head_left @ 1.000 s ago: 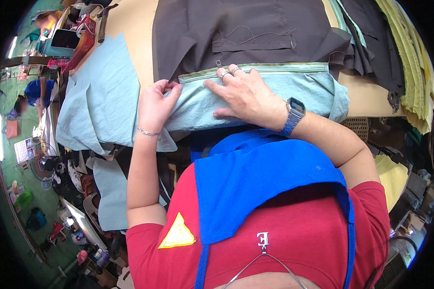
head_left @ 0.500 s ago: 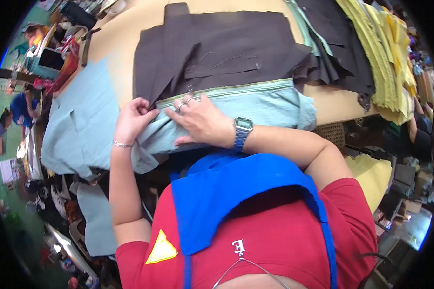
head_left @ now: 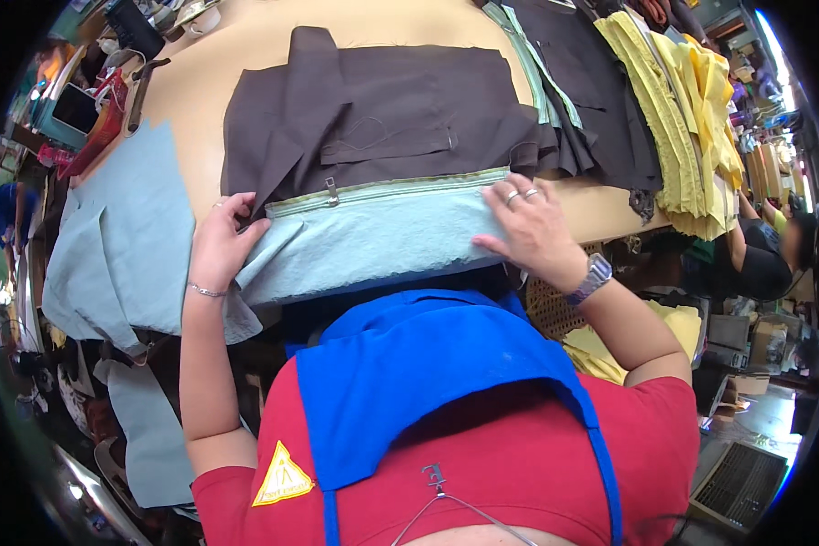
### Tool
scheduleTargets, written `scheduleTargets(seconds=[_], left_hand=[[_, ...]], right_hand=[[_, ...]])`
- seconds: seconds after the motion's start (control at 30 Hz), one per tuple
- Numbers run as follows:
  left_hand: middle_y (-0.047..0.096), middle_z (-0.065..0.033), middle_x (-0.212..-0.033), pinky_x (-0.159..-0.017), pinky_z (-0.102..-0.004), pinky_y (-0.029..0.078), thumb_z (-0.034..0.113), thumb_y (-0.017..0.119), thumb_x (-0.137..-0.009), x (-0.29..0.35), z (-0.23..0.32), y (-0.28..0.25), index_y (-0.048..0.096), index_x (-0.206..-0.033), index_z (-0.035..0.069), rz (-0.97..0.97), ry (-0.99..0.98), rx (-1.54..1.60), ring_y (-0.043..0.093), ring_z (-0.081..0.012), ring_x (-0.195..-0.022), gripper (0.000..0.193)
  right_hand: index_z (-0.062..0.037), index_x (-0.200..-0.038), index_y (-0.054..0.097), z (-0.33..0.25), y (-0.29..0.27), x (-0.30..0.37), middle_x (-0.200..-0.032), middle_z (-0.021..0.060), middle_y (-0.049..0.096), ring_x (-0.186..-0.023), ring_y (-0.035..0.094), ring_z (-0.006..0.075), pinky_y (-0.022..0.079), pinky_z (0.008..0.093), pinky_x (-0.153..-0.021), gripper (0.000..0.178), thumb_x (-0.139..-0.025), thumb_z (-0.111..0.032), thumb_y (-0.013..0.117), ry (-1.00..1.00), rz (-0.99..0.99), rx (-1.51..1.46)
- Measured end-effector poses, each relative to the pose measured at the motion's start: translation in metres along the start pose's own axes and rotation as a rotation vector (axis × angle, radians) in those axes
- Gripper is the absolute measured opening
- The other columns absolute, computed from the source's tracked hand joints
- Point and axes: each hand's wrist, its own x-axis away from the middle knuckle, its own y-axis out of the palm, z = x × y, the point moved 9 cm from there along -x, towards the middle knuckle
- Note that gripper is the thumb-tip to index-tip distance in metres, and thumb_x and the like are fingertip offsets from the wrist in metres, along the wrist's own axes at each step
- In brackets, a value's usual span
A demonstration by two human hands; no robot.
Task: The person picks up pieces of light blue fabric and aligns them with a zipper that is already attached to dark brown fabric, pressing the layers together by hand and checking the alignment.
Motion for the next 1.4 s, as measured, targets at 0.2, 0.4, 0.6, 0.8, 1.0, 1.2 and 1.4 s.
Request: scheduleTargets(seconds=[0.2, 0.4, 0.6, 0.8, 1.0, 1.2, 1.4], left_hand=[[0.069, -0.0141, -0.109, -0.093, -0.0401, 0.055, -0.001, 0.067, -0.085, -0.013, 0.029, 0.008, 0.073, -0.110, 0.003, -0.114, 0.346, -0.175, 0.069, -0.0330, -0.103, 0.027], [0.071, -0.0114, -0.100, -0.086, -0.0435, 0.054, 0.021, 0.066, -0.095, -0.081, 0.058, -0.036, 0.074, -0.107, 0.015, 0.219, 0.346, -0.485, 0.070, -0.0304, -0.099, 0.016], [0.073, -0.0190, -0.104, -0.086, -0.0501, 0.056, 0.055, 0.063, -0.097, -0.069, 0.140, 0.003, 0.066, -0.122, 0.011, 0.174, 0.170, -0.398, 0.072, -0.0346, -0.103, 0.050], [0.076, -0.0192, -0.092, -0.082, -0.0509, 0.058, 0.057, 0.069, -0.092, -0.011, 0.116, 0.105, 0.062, -0.128, 0.008, -0.067, 0.115, -0.267, 0.074, -0.0403, -0.094, 0.061], [0.075, -0.0202, -0.095, -0.081, -0.0504, 0.059, 0.059, 0.071, -0.088, 0.010, 0.141, 0.103, 0.058, -0.132, 0.006, -0.065, 0.132, -0.290, 0.075, -0.0404, -0.092, 0.070], [0.073, -0.0263, -0.101, -0.085, -0.0523, 0.058, 0.041, 0.078, -0.082, 0.022, 0.143, 0.114, 0.035, -0.150, 0.005, -0.027, 0.192, -0.290, 0.072, -0.0449, -0.096, 0.088], [0.070, -0.0282, -0.091, -0.081, -0.0559, 0.056, 0.020, 0.065, -0.085, 0.020, 0.109, 0.073, 0.058, -0.126, 0.002, 0.001, 0.186, -0.090, 0.070, -0.0480, -0.088, 0.045]], right_hand=[[-0.0114, -0.110, 0.061, 0.027, -0.014, -0.040, -0.107, 0.0098, 0.069, -0.112, 0.065, 0.0302, 0.048, 0.0434, -0.097, 0.025, -0.092, -0.024, 0.073, -0.075, 0.183, -0.227], [-0.0071, -0.098, 0.060, 0.006, -0.018, -0.064, -0.090, 0.0149, 0.066, -0.089, 0.067, 0.0380, 0.054, 0.0468, -0.078, 0.011, -0.090, -0.006, 0.067, -0.146, 0.016, -0.578], [-0.0016, -0.116, 0.073, -0.039, -0.009, -0.074, -0.102, 0.0127, 0.076, -0.095, 0.071, 0.0189, 0.055, 0.0344, -0.089, 0.021, -0.100, -0.013, 0.066, 0.047, -0.094, -1.095], [-0.0042, -0.105, 0.072, -0.065, -0.013, -0.118, -0.091, 0.0141, 0.071, -0.087, 0.070, 0.0341, 0.056, 0.0433, -0.082, 0.020, -0.086, -0.010, 0.067, -0.410, -0.016, -0.819], [-0.0229, -0.131, 0.066, -0.048, -0.016, -0.204, -0.143, 0.0050, 0.059, -0.136, 0.055, 0.0264, 0.044, 0.0465, -0.110, 0.048, -0.086, -0.006, 0.064, -0.549, 0.393, -0.094], [-0.0231, -0.120, 0.067, -0.040, -0.007, -0.245, -0.140, 0.0005, 0.062, -0.139, 0.054, 0.0214, 0.043, 0.0497, -0.112, 0.032, -0.088, -0.017, 0.068, -0.728, 0.412, -0.012], [-0.0185, -0.103, 0.065, -0.008, -0.134, -0.215, -0.099, 0.0008, 0.072, -0.104, 0.070, 0.0221, 0.050, 0.0463, -0.102, 0.015, -0.089, -0.015, 0.069, -0.673, 0.472, 0.038]])
